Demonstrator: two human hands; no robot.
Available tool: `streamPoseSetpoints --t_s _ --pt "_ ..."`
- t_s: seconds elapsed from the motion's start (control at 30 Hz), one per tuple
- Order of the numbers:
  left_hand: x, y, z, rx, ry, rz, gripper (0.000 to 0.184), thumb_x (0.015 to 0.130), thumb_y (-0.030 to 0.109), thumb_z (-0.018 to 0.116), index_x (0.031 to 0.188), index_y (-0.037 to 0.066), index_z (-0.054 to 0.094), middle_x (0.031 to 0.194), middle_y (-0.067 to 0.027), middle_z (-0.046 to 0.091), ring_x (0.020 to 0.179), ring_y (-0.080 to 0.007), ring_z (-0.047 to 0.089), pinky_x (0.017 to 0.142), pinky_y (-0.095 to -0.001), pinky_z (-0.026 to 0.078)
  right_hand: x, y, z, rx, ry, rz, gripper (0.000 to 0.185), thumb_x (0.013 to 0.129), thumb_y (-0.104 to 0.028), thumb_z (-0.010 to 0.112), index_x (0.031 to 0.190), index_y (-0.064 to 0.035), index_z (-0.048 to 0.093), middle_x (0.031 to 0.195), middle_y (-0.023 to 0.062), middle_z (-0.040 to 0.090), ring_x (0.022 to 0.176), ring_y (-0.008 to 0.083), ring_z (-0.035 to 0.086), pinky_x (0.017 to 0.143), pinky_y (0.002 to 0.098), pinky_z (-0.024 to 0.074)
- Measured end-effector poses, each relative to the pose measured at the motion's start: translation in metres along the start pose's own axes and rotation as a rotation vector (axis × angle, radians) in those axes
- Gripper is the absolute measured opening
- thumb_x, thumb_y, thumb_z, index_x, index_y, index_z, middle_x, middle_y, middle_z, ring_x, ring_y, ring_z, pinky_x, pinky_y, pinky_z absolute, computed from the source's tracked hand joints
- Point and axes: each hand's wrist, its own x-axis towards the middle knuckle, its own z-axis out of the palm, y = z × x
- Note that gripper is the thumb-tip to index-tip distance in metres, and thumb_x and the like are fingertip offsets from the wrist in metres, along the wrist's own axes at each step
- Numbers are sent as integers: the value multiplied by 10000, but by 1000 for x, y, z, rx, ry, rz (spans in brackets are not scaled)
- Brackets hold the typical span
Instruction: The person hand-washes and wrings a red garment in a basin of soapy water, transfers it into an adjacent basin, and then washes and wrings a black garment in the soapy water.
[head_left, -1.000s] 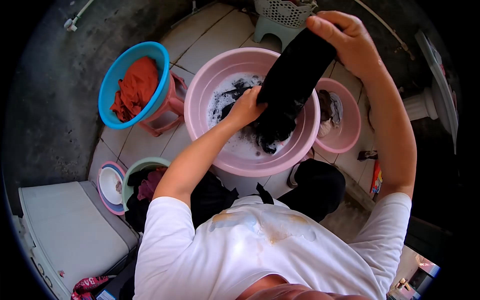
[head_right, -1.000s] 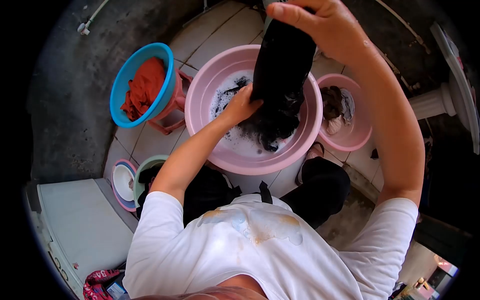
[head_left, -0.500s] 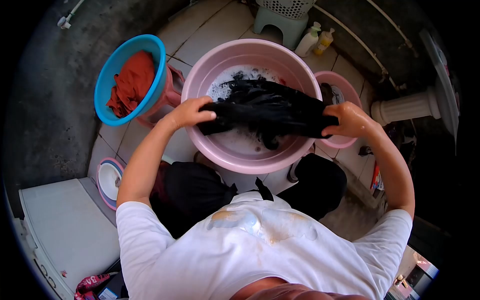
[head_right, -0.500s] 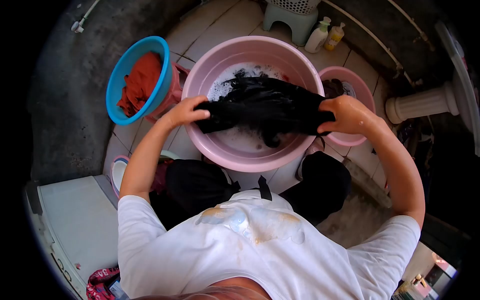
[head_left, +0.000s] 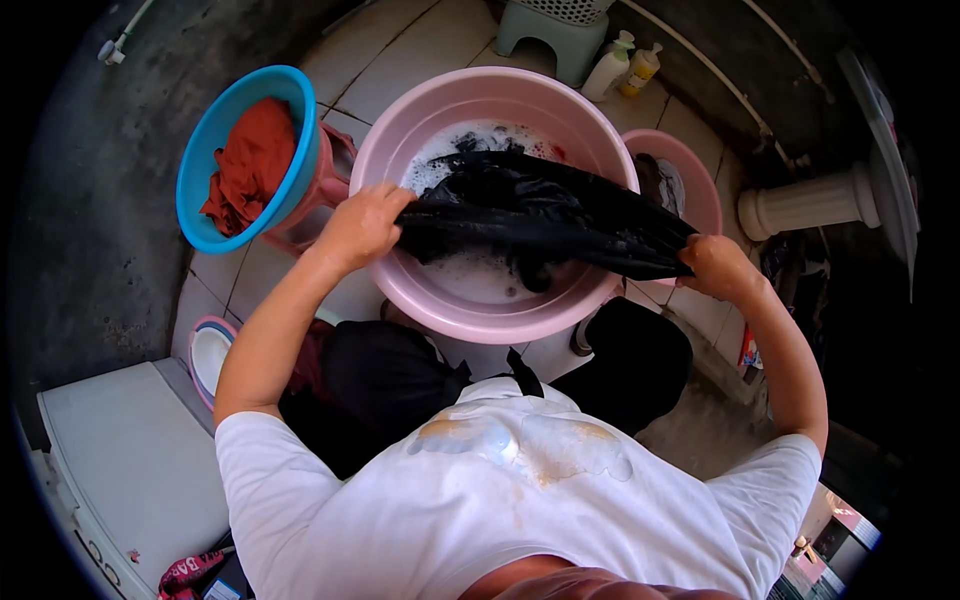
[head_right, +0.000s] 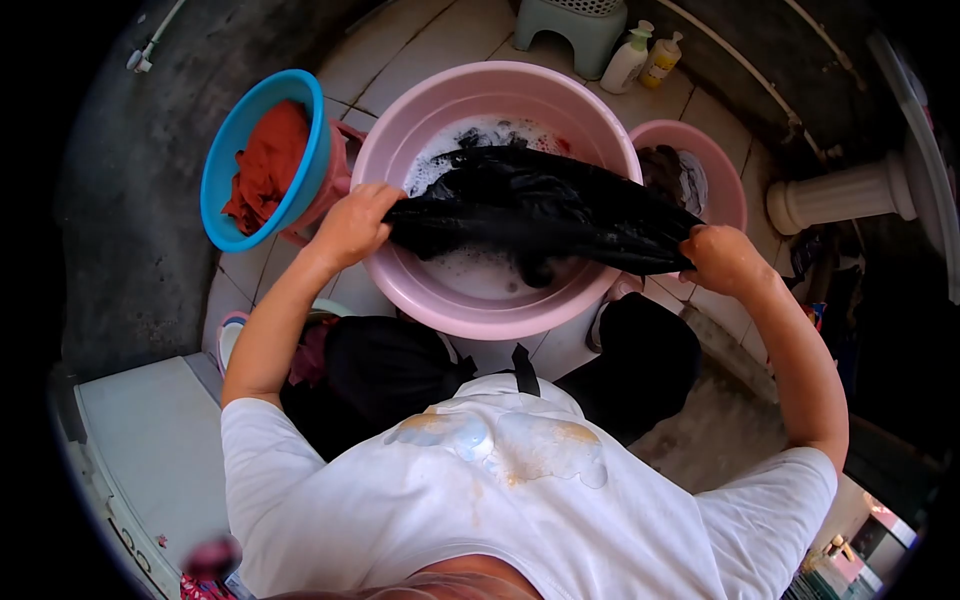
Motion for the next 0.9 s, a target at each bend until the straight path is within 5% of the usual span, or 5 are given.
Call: streamPoseSetpoints --t_s 0.2,0.3,0.4,0.67,0.9 --pt "10 1 -41 -190 130 3 406 720 -4 517 1125 19 511 1044 -139 525 1009 -304 498 844 -361 407 -8 -3 -12 153 86 52 360 684 -378 675 753 -26 654 753 132 563 783 306 557 696 398 445" --pt "11 8 -50 -1284 178 -237 299 806 26 478 1098 -30 514 1021 -73 549 964 -149 526 853 -284 413 -15 4 -9 151 188 -15 342 682 -357 691 720 -20 650 734 130 563 767 302 548 686 396 445" --pt "13 2 -50 -1503 -47 -426 274 801 47 488 1062 -27 524 984 -59 552 943 -125 525 850 -252 412 -16 17 3 267 420 -143 318 667 -311 720 689 -5 633 751 129 581 783 280 549 668 377 447" --pt "43 -23 -2 -330 -483 -182 404 653 125 661 1012 55 490 892 -100 565 830 -231 549 764 -317 425 -35 -9 -23 931 497 -259 333 602 -254 778 574 -6 558 531 76 491 531 238 479 570 337 393" --pt "118 -38 38 -268 -269 59 328 608 -24 521 924 58 554 1064 -132 544 1038 -302 493 863 -354 401 -56 -25 -53 297 578 -498 439 585 -316 775 454 -97 418 443 22 344 430 223 374 505 328 315"
